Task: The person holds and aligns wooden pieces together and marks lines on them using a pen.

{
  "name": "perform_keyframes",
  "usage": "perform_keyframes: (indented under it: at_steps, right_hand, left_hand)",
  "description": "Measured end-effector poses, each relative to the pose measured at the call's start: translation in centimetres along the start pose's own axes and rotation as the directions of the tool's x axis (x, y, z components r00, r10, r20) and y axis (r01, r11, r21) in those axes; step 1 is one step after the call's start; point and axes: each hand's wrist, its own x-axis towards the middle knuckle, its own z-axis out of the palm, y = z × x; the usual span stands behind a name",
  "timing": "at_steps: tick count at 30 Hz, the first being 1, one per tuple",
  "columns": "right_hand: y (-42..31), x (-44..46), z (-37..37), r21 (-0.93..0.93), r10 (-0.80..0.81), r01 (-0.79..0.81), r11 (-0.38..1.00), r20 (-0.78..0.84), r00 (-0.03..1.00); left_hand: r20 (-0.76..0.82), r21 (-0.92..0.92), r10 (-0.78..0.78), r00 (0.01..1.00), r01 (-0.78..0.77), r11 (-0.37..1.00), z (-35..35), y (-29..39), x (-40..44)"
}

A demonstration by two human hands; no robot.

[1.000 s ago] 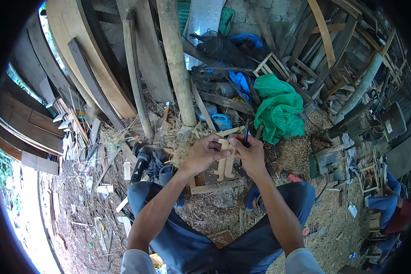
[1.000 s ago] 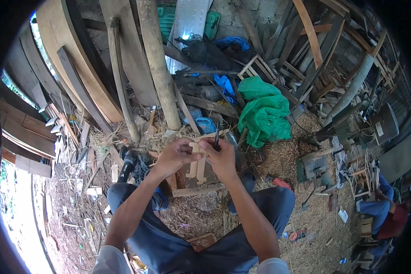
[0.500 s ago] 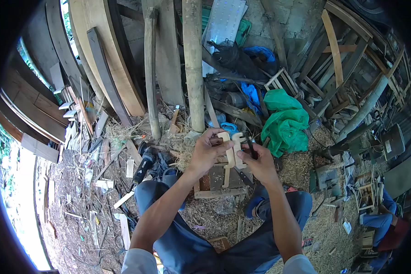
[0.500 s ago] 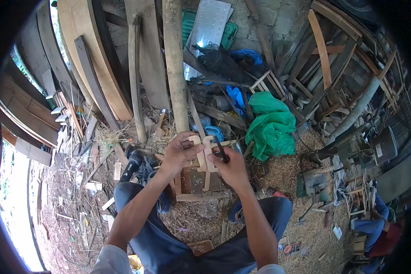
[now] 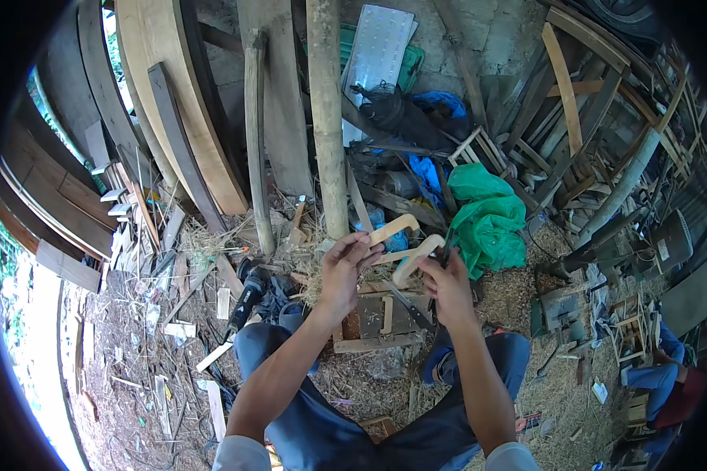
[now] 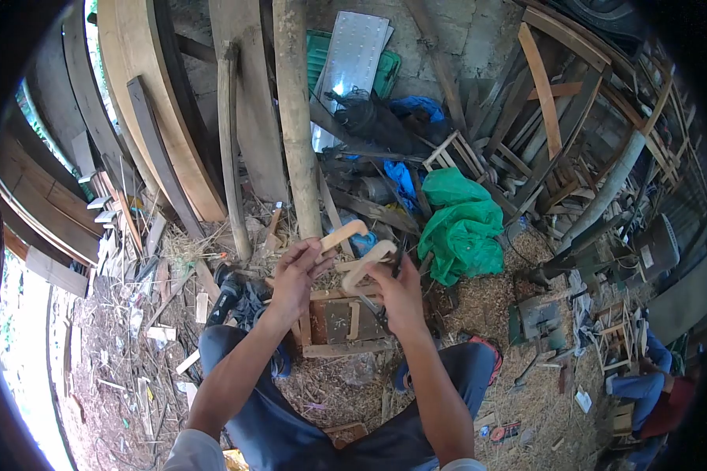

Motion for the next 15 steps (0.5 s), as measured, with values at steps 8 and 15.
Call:
perform_keyframes:
  at_steps: [8,15]
  right_hand:
    - [-0.5,-0.1,1.6,-0.009,-0.018,0.017,1.0,-0.068,0.998]
    - [-0.5,0.1,0.8,0.059,-0.012,0.015,0.998,-0.045,0.999]
  left_hand:
    - [0.038,0.145,-0.033,0.999,0.027,0.989,0.5,-1.3,0.0]
    - [0.145,0.239,0.046,0.988,-0.08,0.968,1.3,-0.3,-0.4]
